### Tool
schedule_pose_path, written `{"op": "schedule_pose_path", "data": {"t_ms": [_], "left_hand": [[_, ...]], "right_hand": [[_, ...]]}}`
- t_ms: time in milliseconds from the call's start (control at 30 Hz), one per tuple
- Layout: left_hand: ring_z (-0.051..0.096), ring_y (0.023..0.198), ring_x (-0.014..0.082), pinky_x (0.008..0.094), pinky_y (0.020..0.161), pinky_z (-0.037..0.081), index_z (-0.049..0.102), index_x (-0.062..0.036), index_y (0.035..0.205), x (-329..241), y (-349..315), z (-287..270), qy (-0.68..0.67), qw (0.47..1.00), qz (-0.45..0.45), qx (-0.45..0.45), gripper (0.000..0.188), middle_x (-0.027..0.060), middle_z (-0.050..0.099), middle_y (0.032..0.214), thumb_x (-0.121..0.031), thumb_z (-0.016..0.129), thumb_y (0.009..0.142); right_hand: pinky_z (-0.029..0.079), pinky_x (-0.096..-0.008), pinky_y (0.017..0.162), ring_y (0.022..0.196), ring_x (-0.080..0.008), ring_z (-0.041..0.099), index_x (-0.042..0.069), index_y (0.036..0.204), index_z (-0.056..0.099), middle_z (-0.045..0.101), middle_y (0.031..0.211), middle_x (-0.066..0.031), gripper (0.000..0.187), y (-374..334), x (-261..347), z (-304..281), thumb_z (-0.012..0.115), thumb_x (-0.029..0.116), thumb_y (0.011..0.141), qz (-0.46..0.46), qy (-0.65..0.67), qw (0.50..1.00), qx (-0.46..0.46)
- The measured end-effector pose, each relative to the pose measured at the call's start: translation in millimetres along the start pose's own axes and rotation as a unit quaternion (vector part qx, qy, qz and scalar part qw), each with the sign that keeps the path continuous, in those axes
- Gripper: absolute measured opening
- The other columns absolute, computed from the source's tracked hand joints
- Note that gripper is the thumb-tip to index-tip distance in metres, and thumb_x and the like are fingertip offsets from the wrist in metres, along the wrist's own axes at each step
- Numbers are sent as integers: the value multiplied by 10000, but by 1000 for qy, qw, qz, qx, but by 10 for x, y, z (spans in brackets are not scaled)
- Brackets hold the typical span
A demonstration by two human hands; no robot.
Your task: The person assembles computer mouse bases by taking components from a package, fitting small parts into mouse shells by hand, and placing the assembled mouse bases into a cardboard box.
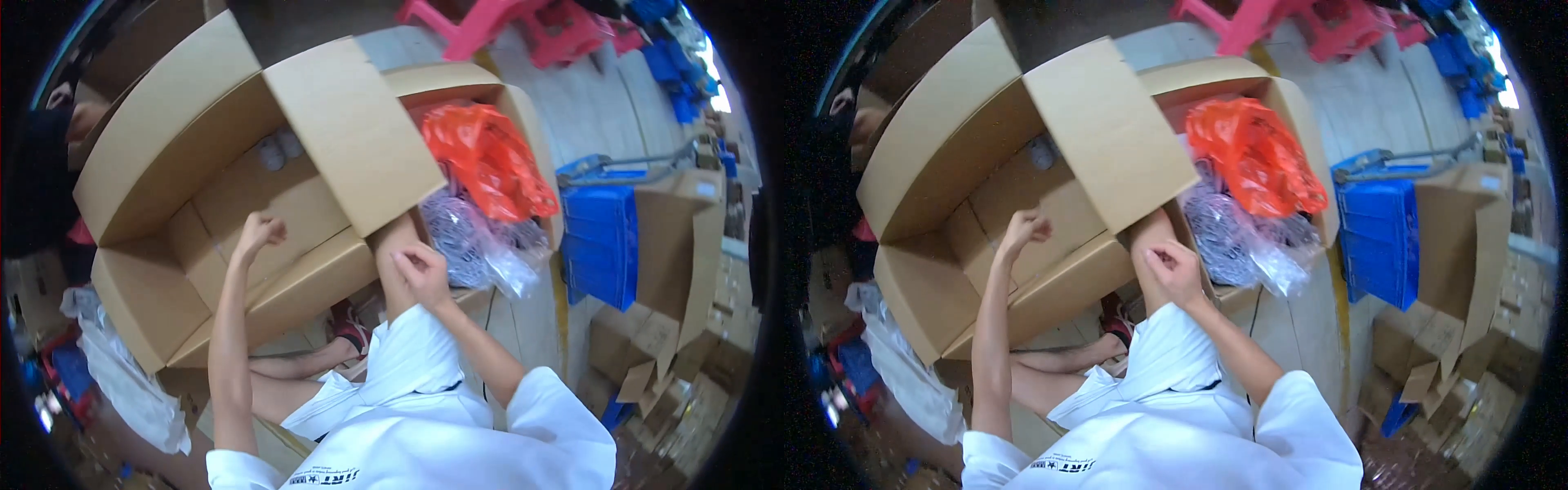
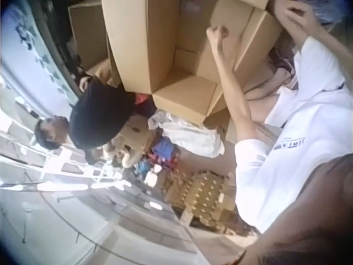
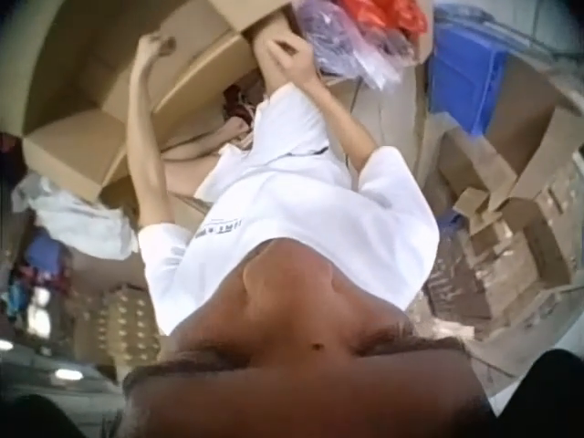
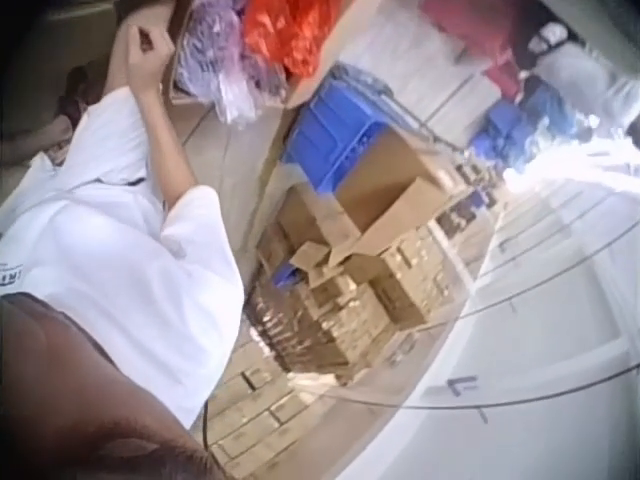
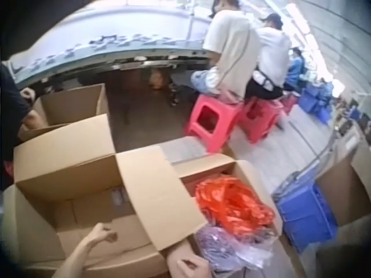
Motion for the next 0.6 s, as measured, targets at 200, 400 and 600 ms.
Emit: {"op": "schedule_pose_path", "data": {"t_ms": [200,400,600], "left_hand": [[597,763,141,233,726,482,671,44,889,-202,-1619,-53,6,971,109,-215,235,87,673,842,-174,583,895],[615,865,138,231,830,465,672,19,959,-369,-2850,382,-13,896,96,-434,175,60,685,925,-120,570,924],[630,723,154,218,698,502,658,26,949,-449,-2912,1061,-65,912,158,-373,154,81,693,862,-83,551,924]], "right_hand": [[491,-309,624,646,-208,586,-13,960,663,656,761,-83,176,690,-738,-972,579,86,840,-7,-184,969,-166],[514,-415,711,764,-334,644,-49,978,653,680,846,-182,233,1919,-2093,-1118,565,95,818,93,-391,914,-60],[506,-384,663,727,-302,629,-53,993,643,671,827,-170,258,1989,-1987,-984,611,126,810,105,-379,919,-31]]}}
Point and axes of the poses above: each hand's wrist, its own y-axis towards the middle knuckle, its own z-axis out of the palm, x = y × z, the point moved 7 cm from there along y, towards the middle knuckle
